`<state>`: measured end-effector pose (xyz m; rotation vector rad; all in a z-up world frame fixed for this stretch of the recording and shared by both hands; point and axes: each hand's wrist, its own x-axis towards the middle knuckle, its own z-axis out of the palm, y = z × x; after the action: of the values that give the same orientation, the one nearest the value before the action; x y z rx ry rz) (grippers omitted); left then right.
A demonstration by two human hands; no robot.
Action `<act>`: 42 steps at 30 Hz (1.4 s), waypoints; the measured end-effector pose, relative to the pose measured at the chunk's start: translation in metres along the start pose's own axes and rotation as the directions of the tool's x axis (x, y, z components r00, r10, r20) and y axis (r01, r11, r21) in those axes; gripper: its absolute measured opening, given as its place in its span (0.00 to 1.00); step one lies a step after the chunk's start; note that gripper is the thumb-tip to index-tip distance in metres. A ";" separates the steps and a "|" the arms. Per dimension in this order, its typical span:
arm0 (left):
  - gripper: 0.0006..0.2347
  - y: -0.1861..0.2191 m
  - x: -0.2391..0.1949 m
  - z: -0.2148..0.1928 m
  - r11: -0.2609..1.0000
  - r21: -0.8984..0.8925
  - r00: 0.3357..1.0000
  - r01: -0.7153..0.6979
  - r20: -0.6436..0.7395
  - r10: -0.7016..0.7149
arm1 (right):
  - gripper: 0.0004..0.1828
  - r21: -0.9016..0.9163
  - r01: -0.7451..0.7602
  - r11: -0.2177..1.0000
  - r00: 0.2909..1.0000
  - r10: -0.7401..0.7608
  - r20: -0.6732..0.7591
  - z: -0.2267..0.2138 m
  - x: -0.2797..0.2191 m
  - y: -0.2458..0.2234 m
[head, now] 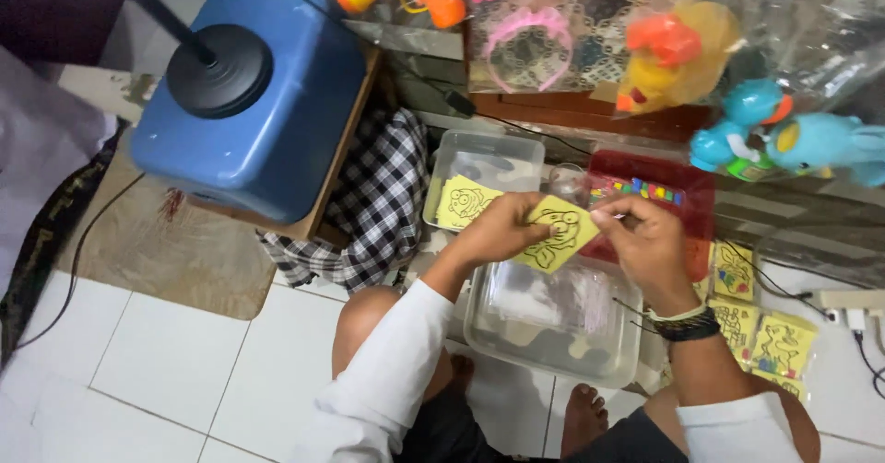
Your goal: The person sits on the floor and packs small yellow cards with cartoon drawings into clear plastic bags. They pick up a card, place it inside a bag, and then set the filled bag aside on the floor. This process is repeated for several cards.
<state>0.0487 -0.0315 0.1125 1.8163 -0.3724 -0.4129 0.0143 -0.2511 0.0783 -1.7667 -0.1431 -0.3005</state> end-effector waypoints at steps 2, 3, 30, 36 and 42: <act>0.09 0.000 -0.003 -0.002 0.993 0.118 0.998 0.016 0.051 -0.022 | 0.04 -0.036 -0.017 0.999 1.000 0.016 -0.009 -0.003 0.001 -0.005; 0.09 -0.003 -0.002 -0.003 0.993 0.114 0.999 0.018 0.042 -0.023 | 0.04 -0.036 -0.015 0.999 1.000 0.015 0.001 -0.004 0.001 -0.009; 0.04 0.002 0.007 -0.037 0.997 -0.071 0.977 0.014 -0.212 -0.029 | 0.21 -0.887 -0.249 0.388 0.866 0.499 -0.026 0.002 0.027 0.173; 0.04 0.003 0.005 -0.042 0.985 -0.170 0.980 0.000 -0.195 -0.034 | 0.15 -0.900 -0.259 0.352 0.857 0.513 -0.046 0.001 0.028 0.163; 0.05 -0.002 0.005 -0.047 0.987 -0.160 0.980 -0.008 -0.196 -0.024 | 0.12 -0.852 -0.246 0.462 0.911 0.411 -0.040 -0.025 0.030 0.163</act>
<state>0.0746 0.0065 0.1224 1.6842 -0.1888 -0.2574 0.0826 -0.3127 -0.0623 -2.7631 0.2972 0.1261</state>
